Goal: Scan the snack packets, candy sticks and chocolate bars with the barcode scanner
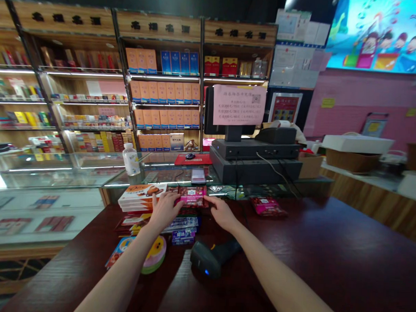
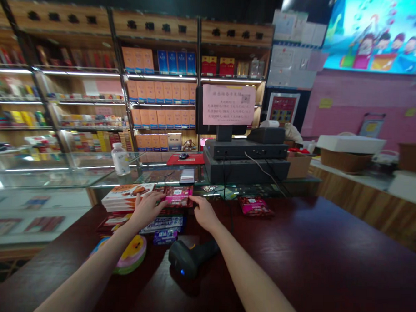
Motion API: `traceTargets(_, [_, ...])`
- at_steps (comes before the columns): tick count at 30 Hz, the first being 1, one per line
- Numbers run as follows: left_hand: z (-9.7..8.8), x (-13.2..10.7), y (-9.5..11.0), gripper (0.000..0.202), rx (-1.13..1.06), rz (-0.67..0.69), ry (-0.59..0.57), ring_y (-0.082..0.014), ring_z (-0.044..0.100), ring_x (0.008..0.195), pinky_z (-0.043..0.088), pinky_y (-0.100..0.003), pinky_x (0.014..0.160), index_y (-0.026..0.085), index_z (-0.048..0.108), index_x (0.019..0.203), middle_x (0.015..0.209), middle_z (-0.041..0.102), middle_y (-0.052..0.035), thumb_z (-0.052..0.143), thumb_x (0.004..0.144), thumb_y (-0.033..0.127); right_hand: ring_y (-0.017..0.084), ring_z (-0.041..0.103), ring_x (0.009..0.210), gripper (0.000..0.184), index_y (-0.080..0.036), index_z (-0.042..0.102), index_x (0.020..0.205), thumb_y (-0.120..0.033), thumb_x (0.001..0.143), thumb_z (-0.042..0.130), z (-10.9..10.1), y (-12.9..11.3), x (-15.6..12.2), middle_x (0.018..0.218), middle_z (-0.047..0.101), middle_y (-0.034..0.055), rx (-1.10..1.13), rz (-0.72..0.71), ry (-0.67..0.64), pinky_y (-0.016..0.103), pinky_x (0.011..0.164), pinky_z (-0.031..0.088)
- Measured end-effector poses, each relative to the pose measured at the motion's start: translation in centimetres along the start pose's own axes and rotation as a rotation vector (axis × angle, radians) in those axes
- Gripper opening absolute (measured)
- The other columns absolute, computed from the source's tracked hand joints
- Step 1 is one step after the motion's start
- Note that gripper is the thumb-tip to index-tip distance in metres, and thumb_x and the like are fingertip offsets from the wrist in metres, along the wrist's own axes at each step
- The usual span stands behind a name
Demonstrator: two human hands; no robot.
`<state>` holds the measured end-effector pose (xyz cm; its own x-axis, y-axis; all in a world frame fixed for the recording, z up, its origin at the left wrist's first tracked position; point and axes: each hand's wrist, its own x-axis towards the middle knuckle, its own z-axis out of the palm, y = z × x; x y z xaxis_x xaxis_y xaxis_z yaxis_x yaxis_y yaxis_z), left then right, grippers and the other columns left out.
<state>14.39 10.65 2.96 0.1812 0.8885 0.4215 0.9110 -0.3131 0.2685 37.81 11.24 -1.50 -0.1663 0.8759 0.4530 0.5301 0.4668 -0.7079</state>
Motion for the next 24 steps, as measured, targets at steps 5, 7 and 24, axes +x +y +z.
traceTargets(5, [0.1,-0.6,0.9,0.034,-0.062,0.041,0.025,-0.0294,0.049,0.134,0.014,-0.07,0.115,0.029,0.063,0.125,0.139,0.061,-0.0071,0.053,0.093,0.036,0.019,0.057,0.127,0.067,-0.021,0.066,0.129,-0.001,0.071,0.042,-1.2,0.5,-1.3,0.134,0.066,0.0043,0.064,-0.016,0.042,0.04,0.117,0.037])
traceTargets(7, [0.2,-1.0,1.3,0.036,-0.09,0.08,0.047,-0.0288,0.048,0.135,0.015,-0.069,0.116,0.029,0.061,0.128,0.14,0.06,-0.0073,0.054,0.093,0.035,0.019,0.056,0.129,0.066,-0.021,0.065,0.131,-0.002,0.072,0.043,-1.8,0.8,-2.0,0.135,0.065,0.0049,0.075,-0.016,0.067,0.04,0.117,0.036])
traceTargets(24, [3.5,-2.8,2.3,0.05,-0.033,0.327,0.268,-0.0266,0.048,0.135,0.016,-0.063,0.12,0.026,0.048,0.142,0.142,0.059,-0.0075,0.05,0.093,0.017,0.021,0.048,0.135,0.069,-0.031,0.055,0.141,-0.002,0.08,0.041,-3.8,2.5,-4.8,0.141,0.059,0.0038,-0.059,-0.177,0.201,0.05,0.116,0.036])
